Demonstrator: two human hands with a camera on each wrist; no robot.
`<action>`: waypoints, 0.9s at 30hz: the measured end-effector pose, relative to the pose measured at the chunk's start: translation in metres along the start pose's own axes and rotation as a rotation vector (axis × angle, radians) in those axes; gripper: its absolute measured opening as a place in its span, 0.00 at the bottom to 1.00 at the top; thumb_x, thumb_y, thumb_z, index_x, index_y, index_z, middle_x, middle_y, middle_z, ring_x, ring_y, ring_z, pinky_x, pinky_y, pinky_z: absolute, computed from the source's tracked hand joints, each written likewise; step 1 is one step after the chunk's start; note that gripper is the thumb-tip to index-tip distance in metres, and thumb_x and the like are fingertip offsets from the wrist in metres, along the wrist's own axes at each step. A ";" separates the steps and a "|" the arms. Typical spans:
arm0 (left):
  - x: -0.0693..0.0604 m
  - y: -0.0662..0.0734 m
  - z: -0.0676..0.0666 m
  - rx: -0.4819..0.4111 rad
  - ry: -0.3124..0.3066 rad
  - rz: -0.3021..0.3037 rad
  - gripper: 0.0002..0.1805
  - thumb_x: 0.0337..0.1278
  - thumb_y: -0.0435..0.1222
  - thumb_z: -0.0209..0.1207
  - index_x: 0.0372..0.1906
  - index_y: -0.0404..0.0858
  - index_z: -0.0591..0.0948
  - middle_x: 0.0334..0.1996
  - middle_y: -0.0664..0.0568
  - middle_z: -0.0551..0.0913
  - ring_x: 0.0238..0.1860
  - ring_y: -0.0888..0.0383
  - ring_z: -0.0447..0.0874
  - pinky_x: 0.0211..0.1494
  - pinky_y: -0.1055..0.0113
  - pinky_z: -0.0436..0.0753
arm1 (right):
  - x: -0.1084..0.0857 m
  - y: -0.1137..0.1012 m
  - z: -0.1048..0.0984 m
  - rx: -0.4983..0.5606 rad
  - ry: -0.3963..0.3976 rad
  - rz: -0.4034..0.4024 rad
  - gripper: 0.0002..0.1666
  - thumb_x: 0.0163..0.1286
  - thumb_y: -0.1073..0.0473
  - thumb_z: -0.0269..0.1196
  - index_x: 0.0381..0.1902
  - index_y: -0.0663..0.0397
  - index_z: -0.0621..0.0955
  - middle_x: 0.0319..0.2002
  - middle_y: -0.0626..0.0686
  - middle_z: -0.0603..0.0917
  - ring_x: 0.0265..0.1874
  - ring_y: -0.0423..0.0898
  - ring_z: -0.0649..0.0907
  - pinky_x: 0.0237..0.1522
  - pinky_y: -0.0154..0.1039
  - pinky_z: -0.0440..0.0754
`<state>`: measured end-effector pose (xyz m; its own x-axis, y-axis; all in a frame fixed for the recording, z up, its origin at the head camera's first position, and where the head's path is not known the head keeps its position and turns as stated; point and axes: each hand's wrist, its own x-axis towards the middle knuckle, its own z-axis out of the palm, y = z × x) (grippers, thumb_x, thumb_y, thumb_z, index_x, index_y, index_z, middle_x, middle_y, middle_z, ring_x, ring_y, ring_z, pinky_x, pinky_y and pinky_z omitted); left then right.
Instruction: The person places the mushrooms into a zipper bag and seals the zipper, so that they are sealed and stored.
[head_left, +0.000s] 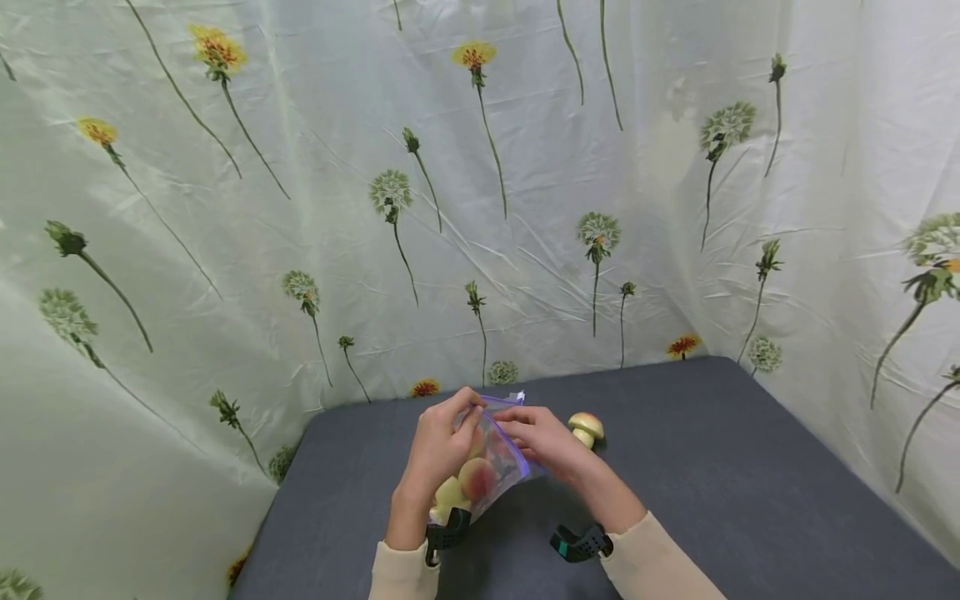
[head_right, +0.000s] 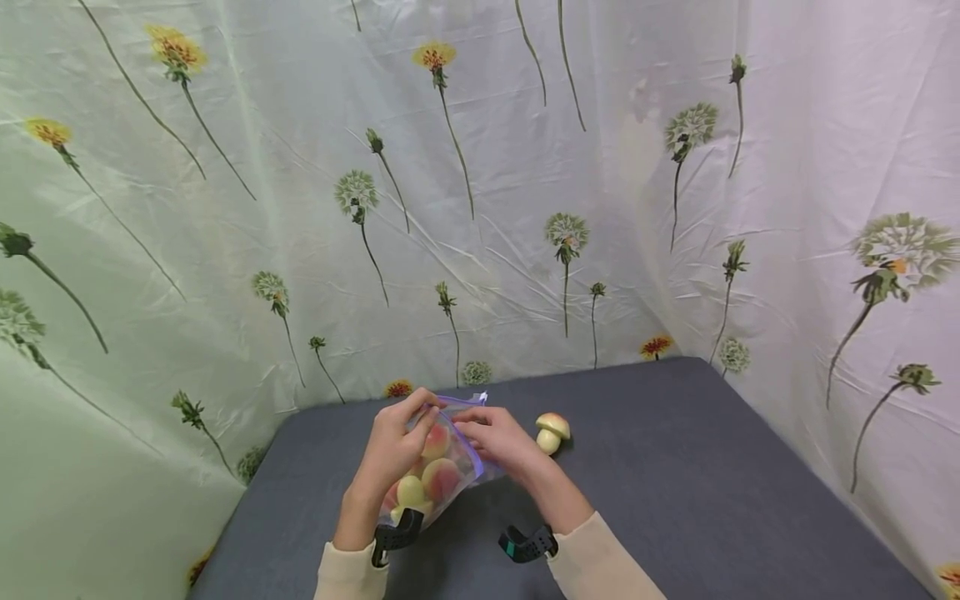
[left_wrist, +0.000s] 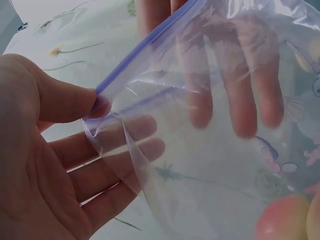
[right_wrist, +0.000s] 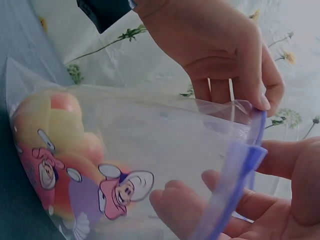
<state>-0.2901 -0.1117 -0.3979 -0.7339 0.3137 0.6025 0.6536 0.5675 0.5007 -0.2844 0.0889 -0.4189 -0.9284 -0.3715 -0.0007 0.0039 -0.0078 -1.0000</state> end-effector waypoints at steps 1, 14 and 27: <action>0.000 0.000 0.000 0.001 0.001 0.000 0.04 0.71 0.34 0.59 0.39 0.45 0.83 0.29 0.57 0.84 0.15 0.62 0.62 0.20 0.67 0.65 | -0.002 -0.001 -0.001 -0.012 0.007 -0.005 0.25 0.77 0.53 0.59 0.61 0.68 0.78 0.55 0.66 0.81 0.48 0.57 0.85 0.46 0.45 0.84; -0.001 -0.002 0.001 0.004 0.000 -0.001 0.03 0.70 0.35 0.60 0.40 0.46 0.83 0.32 0.63 0.84 0.22 0.60 0.72 0.23 0.66 0.71 | -0.024 -0.005 -0.026 -0.169 0.129 -0.081 0.17 0.75 0.57 0.61 0.55 0.61 0.82 0.50 0.55 0.85 0.49 0.59 0.83 0.52 0.56 0.80; -0.001 -0.004 0.000 -0.002 0.009 0.013 0.05 0.70 0.34 0.61 0.39 0.49 0.83 0.30 0.65 0.83 0.20 0.65 0.67 0.23 0.67 0.68 | -0.035 -0.010 -0.053 -0.255 0.244 -0.095 0.14 0.74 0.57 0.63 0.53 0.55 0.84 0.52 0.54 0.84 0.53 0.55 0.82 0.53 0.56 0.80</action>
<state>-0.2919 -0.1141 -0.4007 -0.7235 0.3142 0.6147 0.6635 0.5622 0.4936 -0.2716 0.1510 -0.4090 -0.9816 -0.1473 0.1212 -0.1509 0.2112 -0.9657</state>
